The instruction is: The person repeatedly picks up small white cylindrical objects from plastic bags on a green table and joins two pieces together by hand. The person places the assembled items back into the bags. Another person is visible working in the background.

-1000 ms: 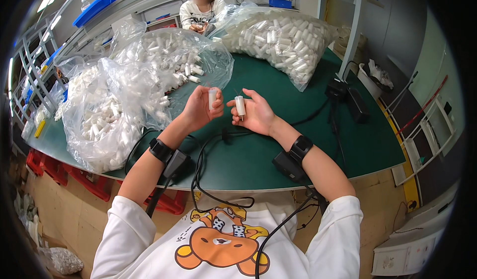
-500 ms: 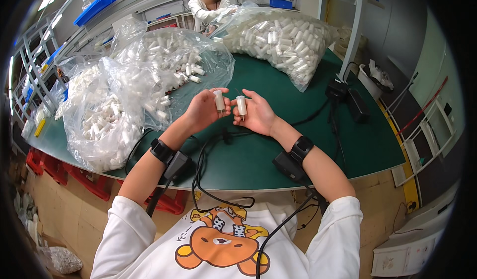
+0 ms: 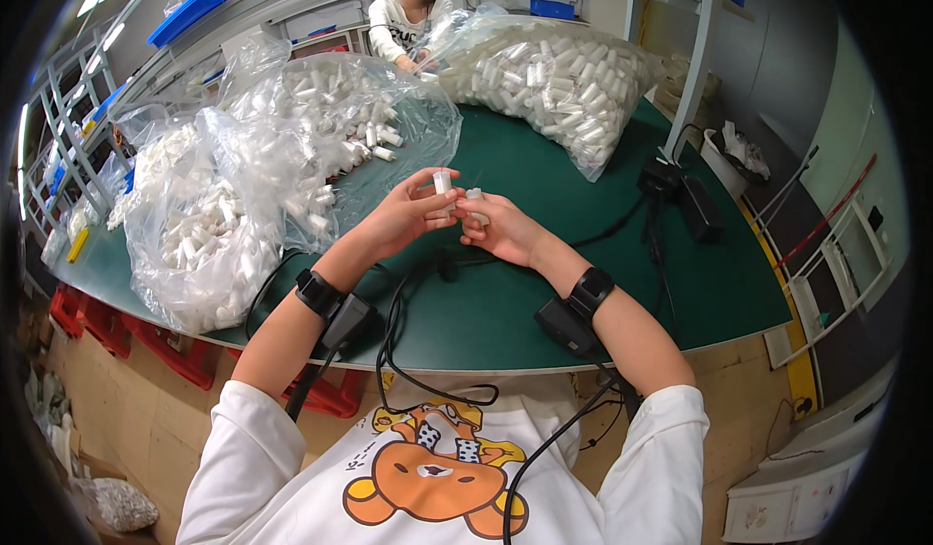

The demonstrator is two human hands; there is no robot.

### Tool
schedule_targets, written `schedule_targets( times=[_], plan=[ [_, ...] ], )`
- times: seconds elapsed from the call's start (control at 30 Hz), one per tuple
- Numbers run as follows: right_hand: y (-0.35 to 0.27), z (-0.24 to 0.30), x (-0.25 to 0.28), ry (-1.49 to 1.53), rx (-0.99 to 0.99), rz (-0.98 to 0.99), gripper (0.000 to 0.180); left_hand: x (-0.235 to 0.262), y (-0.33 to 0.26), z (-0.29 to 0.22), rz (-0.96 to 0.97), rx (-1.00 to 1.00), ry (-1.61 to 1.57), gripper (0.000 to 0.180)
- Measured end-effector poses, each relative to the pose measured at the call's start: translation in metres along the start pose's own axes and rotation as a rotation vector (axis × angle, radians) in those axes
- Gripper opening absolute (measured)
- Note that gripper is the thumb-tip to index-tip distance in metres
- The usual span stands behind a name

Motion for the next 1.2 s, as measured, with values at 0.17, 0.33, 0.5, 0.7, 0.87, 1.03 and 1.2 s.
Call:
schedule_targets(
  times=[0.17,0.33,0.5,0.7,0.87,1.03,1.2],
  plan=[
    [-0.001,0.001,0.005,-0.082,0.036,0.024,0.016,-0.006,-0.001,-0.004,0.016,0.043,0.151,0.039],
    [0.0,0.004,0.004,-0.015,0.049,-0.06,0.015,0.052,0.015,0.003,-0.246,-0.004,0.756,0.052],
    [0.001,0.004,0.006,0.033,0.037,-0.087,0.016,0.09,0.026,0.02,-0.223,0.053,1.555,0.067],
    [0.002,0.004,0.009,0.026,0.048,-0.11,0.015,0.089,0.025,0.029,-0.259,0.083,1.523,0.077],
    [-0.001,0.013,0.006,0.013,0.079,-0.143,0.015,0.074,0.018,0.02,-0.246,0.122,1.471,0.08],
    [-0.001,0.037,-0.013,-0.005,0.15,-0.171,0.017,0.06,0.012,0.012,-0.244,0.101,1.557,0.096],
    [-0.008,0.064,-0.052,-0.141,0.179,-0.181,0.019,0.046,0.009,0.001,-0.175,0.254,1.501,0.1]
  ],
)
Point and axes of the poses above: each hand's wrist, its own y-axis towards the middle knuckle, its own x-axis out of the back of the hand, z = x × y, the point moved 5 cm from there along y, towards the middle knuckle, and after that the axes turned 5 degrees about -y, right-handed, at the moved point
